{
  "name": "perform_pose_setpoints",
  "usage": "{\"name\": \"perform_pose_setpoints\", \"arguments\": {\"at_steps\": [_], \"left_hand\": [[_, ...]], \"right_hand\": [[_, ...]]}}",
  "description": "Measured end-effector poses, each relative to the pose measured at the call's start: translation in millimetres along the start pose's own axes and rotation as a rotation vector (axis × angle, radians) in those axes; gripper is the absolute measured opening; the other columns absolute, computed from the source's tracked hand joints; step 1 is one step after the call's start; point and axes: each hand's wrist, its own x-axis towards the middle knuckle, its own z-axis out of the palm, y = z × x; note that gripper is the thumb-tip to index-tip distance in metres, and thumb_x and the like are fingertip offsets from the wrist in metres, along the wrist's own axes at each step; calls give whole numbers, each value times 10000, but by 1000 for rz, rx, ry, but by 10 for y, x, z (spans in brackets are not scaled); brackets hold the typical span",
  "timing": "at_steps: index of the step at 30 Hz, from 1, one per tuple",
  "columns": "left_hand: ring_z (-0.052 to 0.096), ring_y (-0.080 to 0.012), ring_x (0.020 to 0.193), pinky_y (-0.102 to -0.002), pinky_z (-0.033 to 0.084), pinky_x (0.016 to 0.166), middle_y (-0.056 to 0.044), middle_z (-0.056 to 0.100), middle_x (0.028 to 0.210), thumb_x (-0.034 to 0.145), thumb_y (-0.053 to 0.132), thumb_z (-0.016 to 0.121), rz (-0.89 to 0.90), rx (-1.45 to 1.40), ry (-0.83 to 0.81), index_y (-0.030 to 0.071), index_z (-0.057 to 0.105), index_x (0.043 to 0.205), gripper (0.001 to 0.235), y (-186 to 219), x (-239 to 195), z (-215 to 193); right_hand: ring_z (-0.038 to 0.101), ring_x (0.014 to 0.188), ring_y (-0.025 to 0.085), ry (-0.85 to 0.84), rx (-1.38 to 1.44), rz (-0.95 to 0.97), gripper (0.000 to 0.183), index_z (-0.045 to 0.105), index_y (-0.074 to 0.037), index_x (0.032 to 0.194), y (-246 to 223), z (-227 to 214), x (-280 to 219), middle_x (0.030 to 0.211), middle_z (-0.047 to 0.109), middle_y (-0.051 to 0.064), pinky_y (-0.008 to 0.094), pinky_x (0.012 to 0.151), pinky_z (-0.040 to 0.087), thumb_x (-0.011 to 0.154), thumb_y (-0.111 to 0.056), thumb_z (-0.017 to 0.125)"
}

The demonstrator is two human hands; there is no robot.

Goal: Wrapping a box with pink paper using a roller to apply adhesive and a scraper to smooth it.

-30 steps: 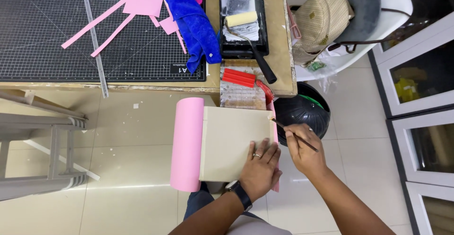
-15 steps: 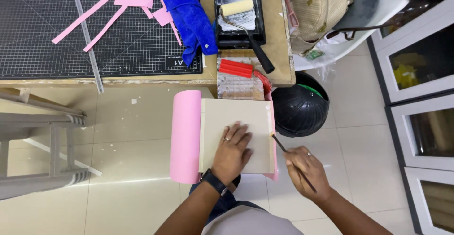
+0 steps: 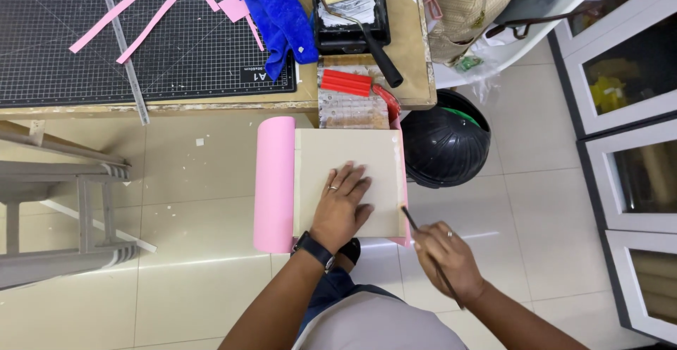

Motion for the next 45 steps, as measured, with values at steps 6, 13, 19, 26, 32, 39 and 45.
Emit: {"name": "perform_pose_setpoints", "arguments": {"at_steps": [6, 13, 19, 26, 32, 39, 45], "left_hand": [[342, -362, 1504, -578, 213, 1246, -115, 500, 1543, 877, 242, 723, -17, 0, -3, 48, 638, 1339, 507, -23, -18, 47], [364, -316, 1502, -535, 208, 1261, -60, 525, 1524, 838, 344, 782, -130, 101, -113, 145, 643, 1380, 594, 12, 39, -3], [362, -380, 1491, -596, 231, 1233, -127, 518, 1525, 865, 238, 728, -18, -32, 3, 40, 645, 1325, 508, -1, 12, -8], [360, -364, 1492, -587, 227, 1238, -118, 514, 1527, 856, 211, 737, -27, -38, 3, 41, 655, 1306, 488, 26, 20, -52], [358, -367, 1493, -586, 223, 1239, -118, 502, 1536, 848, 194, 740, -39, -49, 0, 39, 650, 1311, 496, 40, 24, -31], [344, -363, 1501, -579, 215, 1246, -130, 493, 1543, 851, 186, 732, -46, -43, -10, 29, 647, 1319, 500, 44, 32, -51], [358, -303, 1505, -529, 206, 1264, -42, 516, 1526, 827, 342, 785, -163, 85, -121, 150, 644, 1371, 593, 44, 17, 21]], "right_hand": [[591, 692, 237, 9, 153, 181, 278, 566, -37, 826, -165, -171, -29, 817, 601, 106, 379, 624, 472, 1049, -124, 426], [646, 808, 372, 133, -63, 133, 179, 659, -77, 930, 149, 94, 176, 823, 629, 119, 451, 707, 537, 1038, -178, 558], [581, 667, 211, -12, 248, 258, 208, 577, -71, 835, -249, -200, 37, 751, 646, 48, 338, 700, 473, 994, -95, 446], [585, 799, 274, 43, 110, 211, 165, 567, -46, 934, -97, 23, -25, 892, 645, 104, 388, 730, 495, 1049, -84, 454], [613, 732, 218, 43, 203, 332, 159, 618, -65, 902, -136, -67, -124, 832, 692, 44, 351, 732, 483, 1007, -104, 506], [655, 717, 231, -82, 201, 399, 198, 608, -87, 883, -190, -107, -194, 805, 674, 65, 382, 662, 504, 1000, -155, 464], [702, 734, 374, -23, 118, 386, 193, 664, -94, 846, 230, -43, 160, 708, 671, 125, 438, 685, 566, 1014, -140, 578]]}}
